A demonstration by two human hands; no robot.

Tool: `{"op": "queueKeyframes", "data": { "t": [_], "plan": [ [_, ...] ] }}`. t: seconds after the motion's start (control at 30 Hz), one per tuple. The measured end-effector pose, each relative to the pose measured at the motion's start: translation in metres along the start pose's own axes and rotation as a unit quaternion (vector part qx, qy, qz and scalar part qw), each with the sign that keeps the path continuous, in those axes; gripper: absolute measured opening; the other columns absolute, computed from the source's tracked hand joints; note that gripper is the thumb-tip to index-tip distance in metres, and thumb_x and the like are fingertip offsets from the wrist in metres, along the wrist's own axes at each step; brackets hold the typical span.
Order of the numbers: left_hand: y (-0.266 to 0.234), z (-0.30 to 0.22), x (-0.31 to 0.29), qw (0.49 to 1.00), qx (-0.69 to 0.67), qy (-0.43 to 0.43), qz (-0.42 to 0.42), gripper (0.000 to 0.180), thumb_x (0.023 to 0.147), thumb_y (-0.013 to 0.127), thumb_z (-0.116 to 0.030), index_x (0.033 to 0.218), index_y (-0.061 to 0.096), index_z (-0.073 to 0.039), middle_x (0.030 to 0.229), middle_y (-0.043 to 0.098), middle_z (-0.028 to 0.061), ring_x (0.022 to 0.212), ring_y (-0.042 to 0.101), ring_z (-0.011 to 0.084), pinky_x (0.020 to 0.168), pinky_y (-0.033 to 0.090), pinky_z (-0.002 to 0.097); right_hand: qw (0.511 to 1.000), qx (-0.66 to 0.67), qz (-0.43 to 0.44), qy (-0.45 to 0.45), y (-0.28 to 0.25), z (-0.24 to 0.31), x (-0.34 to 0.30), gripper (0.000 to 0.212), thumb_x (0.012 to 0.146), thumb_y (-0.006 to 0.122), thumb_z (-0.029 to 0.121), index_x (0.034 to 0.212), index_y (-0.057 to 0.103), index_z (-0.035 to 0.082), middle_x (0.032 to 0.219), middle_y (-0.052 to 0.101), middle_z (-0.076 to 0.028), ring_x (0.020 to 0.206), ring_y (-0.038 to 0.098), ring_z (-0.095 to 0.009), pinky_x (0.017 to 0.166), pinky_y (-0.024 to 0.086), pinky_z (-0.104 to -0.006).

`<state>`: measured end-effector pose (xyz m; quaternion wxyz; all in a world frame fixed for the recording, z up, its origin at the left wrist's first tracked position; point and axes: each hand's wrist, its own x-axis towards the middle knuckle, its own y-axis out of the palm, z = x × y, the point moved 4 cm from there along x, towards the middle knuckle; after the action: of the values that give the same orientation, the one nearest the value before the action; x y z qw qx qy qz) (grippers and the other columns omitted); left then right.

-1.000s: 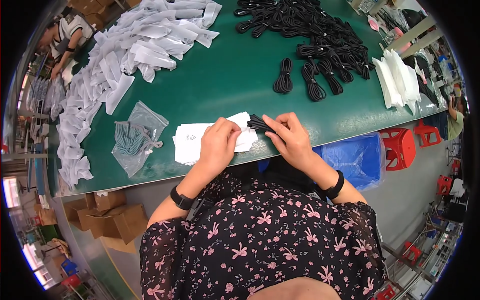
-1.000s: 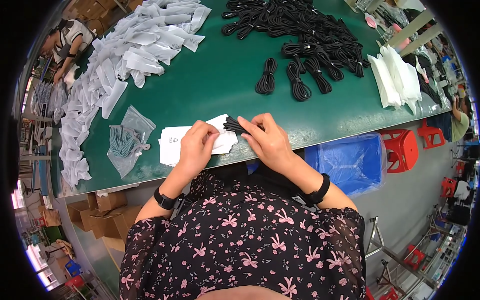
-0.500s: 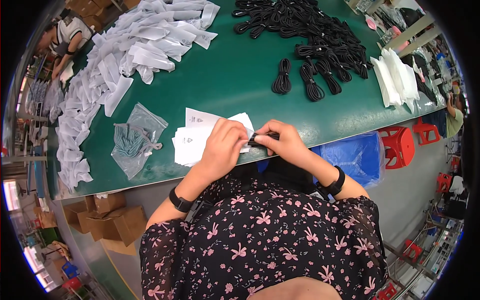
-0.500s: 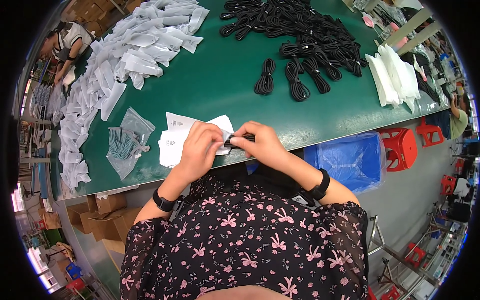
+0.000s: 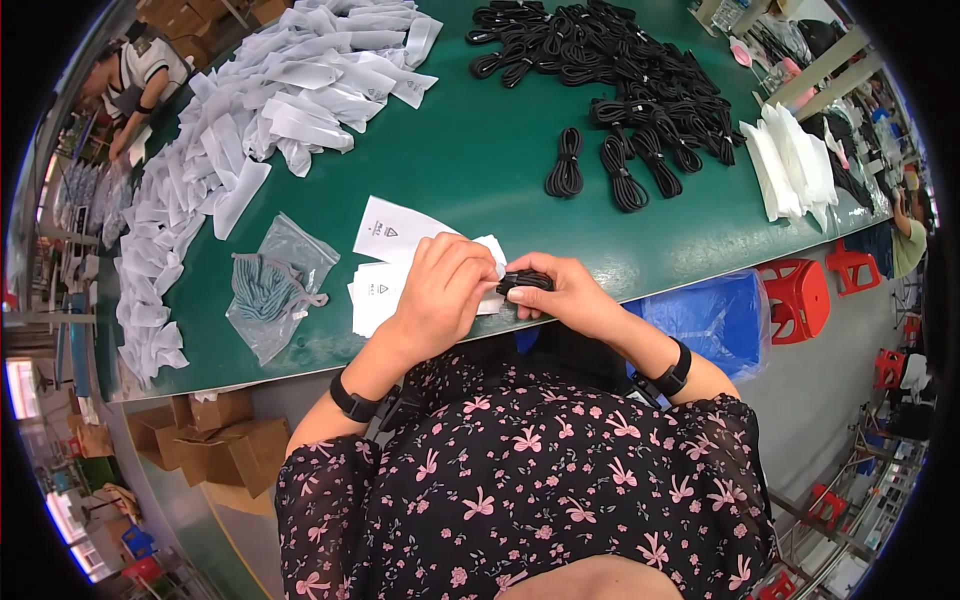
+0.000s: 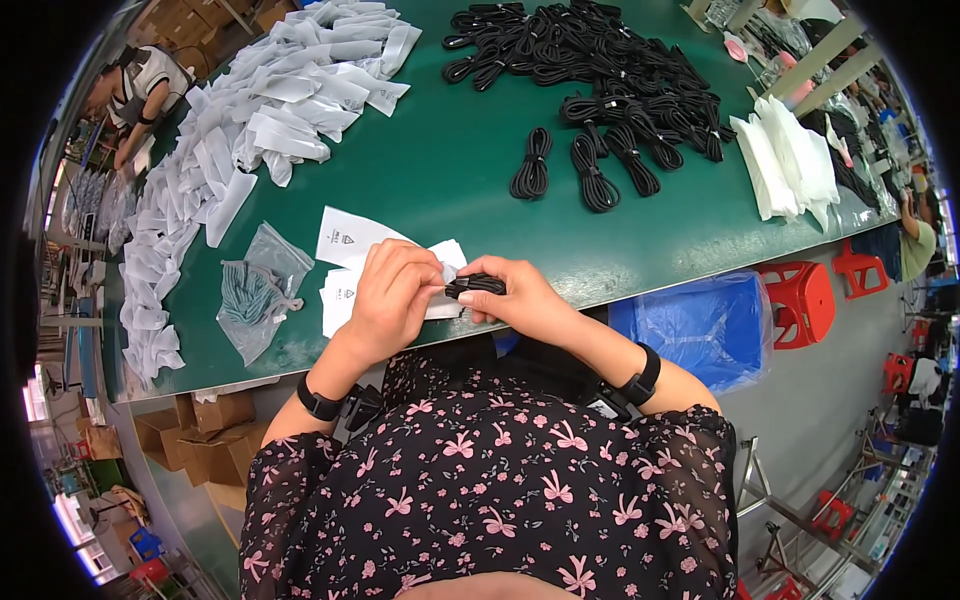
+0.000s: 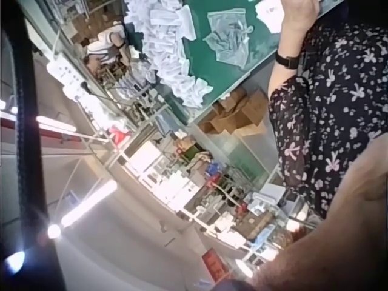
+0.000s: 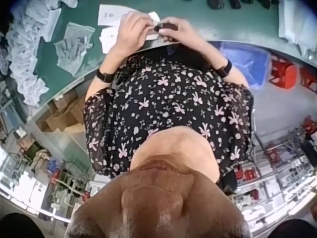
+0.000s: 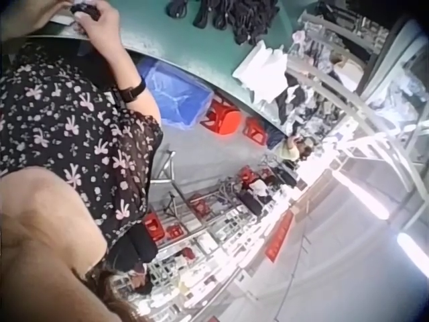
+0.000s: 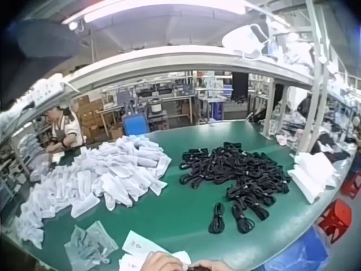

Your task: The person packages power cables by hand, picking up a white bag, sliding a cable into it, and placing the packaged item onto a pile. This process is repeated for several cables throughout the video.

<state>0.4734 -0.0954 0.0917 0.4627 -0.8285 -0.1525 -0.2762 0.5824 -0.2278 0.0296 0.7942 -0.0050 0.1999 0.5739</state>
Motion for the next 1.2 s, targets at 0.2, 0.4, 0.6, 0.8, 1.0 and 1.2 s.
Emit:
{"op": "queueKeyframes", "data": {
  "t": [0.2, 0.4, 0.6, 0.8, 1.0, 1.2],
  "plan": [
    [-0.001, -0.005, 0.004, 0.999, 0.004, 0.039, 0.019, 0.017, 0.071, 0.067, 0.0, 0.085, 0.057, -0.003, 0.093, 0.059, 0.0078, 0.088, 0.056, 0.027, 0.076, 0.041, 0.0371, 0.993, -0.104, -0.036, -0.05, 0.003, 0.012, 0.0, 0.028, 0.092, 0.064, 0.006, 0.118, 0.055, -0.001, 0.099, 0.061, -0.005, 0.077, 0.058, -0.009, 0.066, 0.05, -0.0237],
    [-0.013, 0.008, 0.012, 0.991, -0.088, -0.094, -0.033, 0.013, 0.081, 0.067, -0.002, 0.089, 0.057, -0.003, 0.099, 0.061, 0.0092, 0.09, 0.057, 0.0248, 0.082, 0.045, 0.0345, 0.774, -0.461, -0.133, -0.413, 0.015, 0.054, -0.018, 0.036, 0.084, 0.071, -0.001, 0.116, 0.055, -0.002, 0.104, 0.06, -0.011, 0.083, 0.059, -0.012, 0.066, 0.051, -0.025],
    [-0.009, 0.027, 0.022, 0.909, -0.345, -0.228, -0.058, 0.009, 0.094, 0.061, -0.011, 0.093, 0.057, -0.003, 0.108, 0.059, 0.0081, 0.098, 0.058, 0.0185, 0.086, 0.046, 0.0309, 0.835, -0.223, -0.175, -0.471, 0.013, 0.065, -0.008, 0.041, 0.076, 0.076, -0.004, 0.112, 0.057, 0.0, 0.113, 0.056, -0.016, 0.085, 0.059, -0.02, 0.066, 0.051, -0.0279],
    [-0.005, 0.027, 0.033, 0.716, -0.62, -0.312, -0.071, 0.015, 0.098, 0.058, -0.018, 0.097, 0.056, -0.003, 0.112, 0.059, 0.007, 0.106, 0.059, 0.0179, 0.089, 0.048, 0.0318, 0.772, -0.342, -0.177, -0.506, 0.018, 0.08, -0.005, 0.033, 0.079, 0.074, -0.002, 0.108, 0.06, 0.002, 0.11, 0.057, -0.015, 0.083, 0.059, -0.02, 0.066, 0.05, -0.0276],
    [-0.026, 0.072, 0.031, 0.77, -0.536, -0.325, -0.12, 0.017, 0.097, 0.058, -0.018, 0.104, 0.058, -0.003, 0.105, 0.062, 0.0061, 0.099, 0.06, 0.0161, 0.087, 0.05, 0.0324, 0.833, -0.329, -0.211, -0.391, -0.003, 0.085, 0.006, 0.023, 0.085, 0.07, 0.008, 0.106, 0.063, 0.004, 0.105, 0.057, -0.015, 0.081, 0.06, -0.022, 0.065, 0.051, -0.0333],
    [-0.111, 0.174, 0.029, 0.825, -0.308, -0.35, -0.319, 0.027, 0.094, 0.062, -0.018, 0.112, 0.058, 0.002, 0.105, 0.064, 0.0089, 0.095, 0.063, 0.018, 0.082, 0.052, 0.0328, 0.701, -0.595, -0.311, -0.241, -0.06, 0.063, 0.039, 0.034, 0.085, 0.073, 0.017, 0.114, 0.061, 0.006, 0.096, 0.055, -0.017, 0.078, 0.061, -0.032, 0.065, 0.051, -0.0415]
  ]
}}
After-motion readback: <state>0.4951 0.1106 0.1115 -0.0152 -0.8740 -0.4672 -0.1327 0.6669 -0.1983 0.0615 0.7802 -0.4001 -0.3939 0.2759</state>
